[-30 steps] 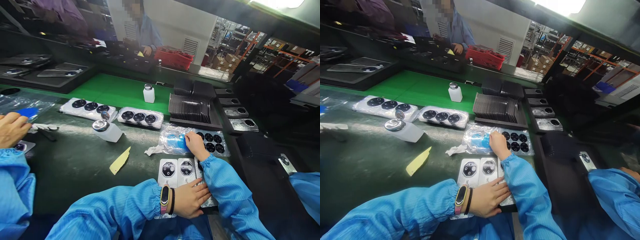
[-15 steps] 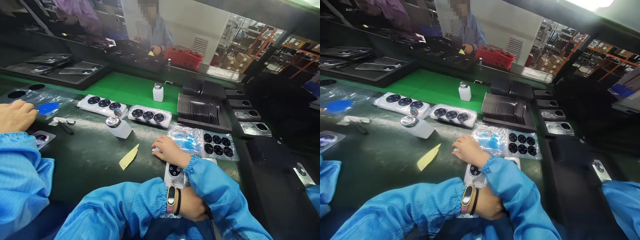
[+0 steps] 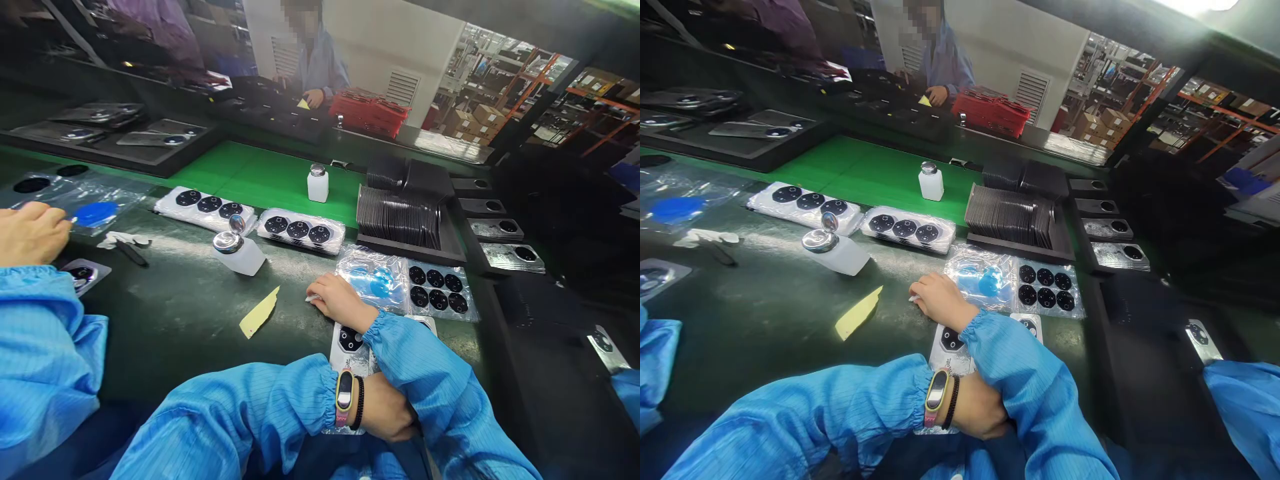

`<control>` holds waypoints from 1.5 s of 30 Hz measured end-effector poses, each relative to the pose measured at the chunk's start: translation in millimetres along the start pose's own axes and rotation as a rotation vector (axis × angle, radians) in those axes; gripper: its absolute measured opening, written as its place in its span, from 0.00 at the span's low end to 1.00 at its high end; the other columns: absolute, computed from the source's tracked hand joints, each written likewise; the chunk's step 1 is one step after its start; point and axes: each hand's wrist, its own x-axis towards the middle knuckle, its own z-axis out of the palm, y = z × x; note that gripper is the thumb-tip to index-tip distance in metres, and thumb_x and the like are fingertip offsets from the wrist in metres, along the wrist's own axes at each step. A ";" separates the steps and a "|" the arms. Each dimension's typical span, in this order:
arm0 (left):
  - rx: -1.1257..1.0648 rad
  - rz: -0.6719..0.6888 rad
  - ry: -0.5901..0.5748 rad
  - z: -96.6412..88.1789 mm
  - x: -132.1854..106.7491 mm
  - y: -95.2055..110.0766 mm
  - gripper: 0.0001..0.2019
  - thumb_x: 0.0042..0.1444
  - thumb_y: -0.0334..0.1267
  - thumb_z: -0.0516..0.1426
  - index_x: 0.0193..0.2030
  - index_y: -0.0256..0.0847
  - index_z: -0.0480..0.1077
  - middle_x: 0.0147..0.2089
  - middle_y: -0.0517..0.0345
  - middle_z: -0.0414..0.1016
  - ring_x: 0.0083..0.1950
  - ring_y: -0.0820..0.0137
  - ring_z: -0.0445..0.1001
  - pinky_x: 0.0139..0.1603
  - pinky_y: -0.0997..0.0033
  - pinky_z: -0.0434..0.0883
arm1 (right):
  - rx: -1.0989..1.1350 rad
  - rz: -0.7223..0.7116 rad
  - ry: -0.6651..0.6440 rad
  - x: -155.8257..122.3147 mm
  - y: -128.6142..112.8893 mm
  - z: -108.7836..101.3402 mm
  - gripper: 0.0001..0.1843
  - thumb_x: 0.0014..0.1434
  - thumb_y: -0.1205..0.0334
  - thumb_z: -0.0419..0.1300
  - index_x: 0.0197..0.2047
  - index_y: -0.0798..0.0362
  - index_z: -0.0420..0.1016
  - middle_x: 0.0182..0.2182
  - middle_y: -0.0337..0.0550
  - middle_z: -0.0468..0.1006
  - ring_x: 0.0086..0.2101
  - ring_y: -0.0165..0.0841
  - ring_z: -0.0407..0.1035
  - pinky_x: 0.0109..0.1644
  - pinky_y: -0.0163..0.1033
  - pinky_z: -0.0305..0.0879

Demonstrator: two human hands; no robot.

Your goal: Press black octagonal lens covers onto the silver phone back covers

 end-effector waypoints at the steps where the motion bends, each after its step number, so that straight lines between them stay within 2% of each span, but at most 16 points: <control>1: -0.005 0.000 0.002 1.7 -0.8 -0.2 0.13 0.58 0.40 0.57 0.23 0.40 0.73 0.22 0.62 0.76 0.24 0.71 0.72 0.26 0.69 0.63 | 0.015 0.003 -0.002 1.2 -1.0 0.4 0.03 0.60 0.69 0.60 0.38 0.56 0.75 0.36 0.47 0.77 0.41 0.37 0.68 0.42 0.39 0.60; 6: -0.041 0.013 0.033 4.6 -6.0 -2.3 0.12 0.61 0.37 0.53 0.29 0.40 0.74 0.31 0.61 0.80 0.33 0.70 0.75 0.35 0.69 0.67 | 0.082 0.002 0.016 2.8 -6.8 -4.5 0.04 0.57 0.72 0.62 0.32 0.56 0.74 0.32 0.44 0.78 0.39 0.36 0.69 0.42 0.39 0.63; 9: -0.043 -0.033 0.053 1.1 -9.2 -3.0 0.11 0.61 0.40 0.53 0.36 0.37 0.74 0.33 0.56 0.80 0.38 0.67 0.76 0.43 0.67 0.68 | 0.166 0.021 0.084 -18.7 -1.0 -18.5 0.03 0.58 0.70 0.61 0.33 0.54 0.73 0.31 0.40 0.77 0.35 0.32 0.69 0.41 0.36 0.64; 10: -0.038 -0.051 0.063 -0.4 -10.3 -3.0 0.12 0.61 0.42 0.54 0.40 0.35 0.74 0.36 0.53 0.80 0.42 0.64 0.76 0.47 0.65 0.68 | 0.214 0.044 0.131 -32.5 3.7 -24.5 0.02 0.59 0.68 0.60 0.34 0.53 0.73 0.31 0.39 0.77 0.34 0.30 0.70 0.40 0.36 0.65; 13: -0.008 -0.077 0.106 -4.5 -14.0 -2.3 0.23 0.61 0.44 0.53 0.55 0.25 0.66 0.54 0.42 0.75 0.58 0.58 0.69 0.60 0.59 0.60 | 0.643 0.193 0.413 -90.4 22.9 -40.2 0.07 0.59 0.59 0.60 0.31 0.52 0.71 0.30 0.38 0.75 0.33 0.30 0.70 0.39 0.37 0.66; 15: 0.020 -0.079 0.113 -6.2 -16.4 -1.2 0.25 0.62 0.44 0.50 0.59 0.24 0.61 0.60 0.41 0.70 0.63 0.58 0.64 0.63 0.58 0.57 | 0.847 0.320 0.529 -133.9 34.7 -44.8 0.12 0.56 0.51 0.62 0.29 0.51 0.70 0.28 0.37 0.73 0.32 0.31 0.70 0.38 0.37 0.67; 18: 0.055 -0.094 0.079 -7.5 -18.2 1.8 0.25 0.64 0.43 0.47 0.60 0.25 0.61 0.61 0.42 0.69 0.63 0.59 0.64 0.64 0.57 0.56 | 0.988 0.491 0.652 -186.7 43.4 -40.0 0.16 0.51 0.47 0.65 0.29 0.51 0.69 0.28 0.36 0.72 0.26 0.29 0.69 0.32 0.36 0.67; 20: 0.078 -0.105 0.060 -7.5 -17.1 4.8 0.25 0.64 0.44 0.47 0.60 0.24 0.62 0.61 0.40 0.69 0.63 0.58 0.64 0.64 0.57 0.55 | 0.922 0.593 0.652 -207.3 42.3 -31.2 0.15 0.51 0.49 0.64 0.29 0.51 0.69 0.26 0.36 0.72 0.24 0.29 0.68 0.29 0.35 0.66; 23: 0.127 -0.105 0.066 -5.4 -11.8 10.0 0.26 0.63 0.46 0.48 0.59 0.23 0.63 0.59 0.37 0.70 0.61 0.57 0.66 0.63 0.58 0.55 | 0.609 0.660 0.598 -218.5 34.7 -16.3 0.08 0.56 0.57 0.59 0.29 0.51 0.70 0.24 0.37 0.73 0.26 0.30 0.69 0.31 0.35 0.67; 25: 0.162 -0.104 0.089 -2.3 -7.1 12.8 0.27 0.63 0.48 0.49 0.58 0.23 0.65 0.57 0.37 0.72 0.60 0.58 0.68 0.62 0.59 0.57 | 0.368 0.618 0.566 -218.4 29.1 -8.0 0.05 0.57 0.64 0.56 0.30 0.51 0.70 0.27 0.39 0.75 0.29 0.32 0.71 0.35 0.36 0.69; 27: 0.199 -0.108 0.127 1.8 -3.1 14.6 0.27 0.63 0.49 0.49 0.56 0.25 0.66 0.55 0.39 0.74 0.58 0.58 0.70 0.60 0.60 0.58 | 0.166 0.546 0.531 -216.4 25.2 -2.1 0.07 0.59 0.69 0.53 0.31 0.51 0.70 0.28 0.40 0.76 0.30 0.32 0.72 0.37 0.37 0.70; 31: 0.237 -0.111 0.217 8.9 0.0 15.6 0.25 0.64 0.47 0.47 0.55 0.27 0.68 0.53 0.41 0.76 0.57 0.59 0.71 0.59 0.60 0.60 | -0.110 0.447 0.458 -212.0 22.4 1.7 0.10 0.60 0.73 0.51 0.32 0.52 0.69 0.28 0.41 0.75 0.30 0.33 0.71 0.35 0.37 0.70; 35: 0.217 -0.109 0.264 9.7 -0.6 16.2 0.24 0.64 0.46 0.47 0.55 0.27 0.68 0.53 0.42 0.76 0.57 0.59 0.71 0.59 0.60 0.60 | -0.245 0.400 0.413 -207.5 21.6 0.1 0.12 0.60 0.75 0.49 0.32 0.53 0.69 0.27 0.41 0.74 0.29 0.33 0.69 0.33 0.37 0.68; 45: 0.193 -0.116 0.251 5.2 1.2 18.8 0.24 0.64 0.45 0.47 0.55 0.26 0.68 0.52 0.41 0.76 0.57 0.59 0.70 0.59 0.60 0.60 | -0.418 0.363 0.243 -203.4 23.7 -1.4 0.13 0.55 0.80 0.51 0.28 0.52 0.65 0.25 0.39 0.70 0.28 0.34 0.64 0.33 0.38 0.62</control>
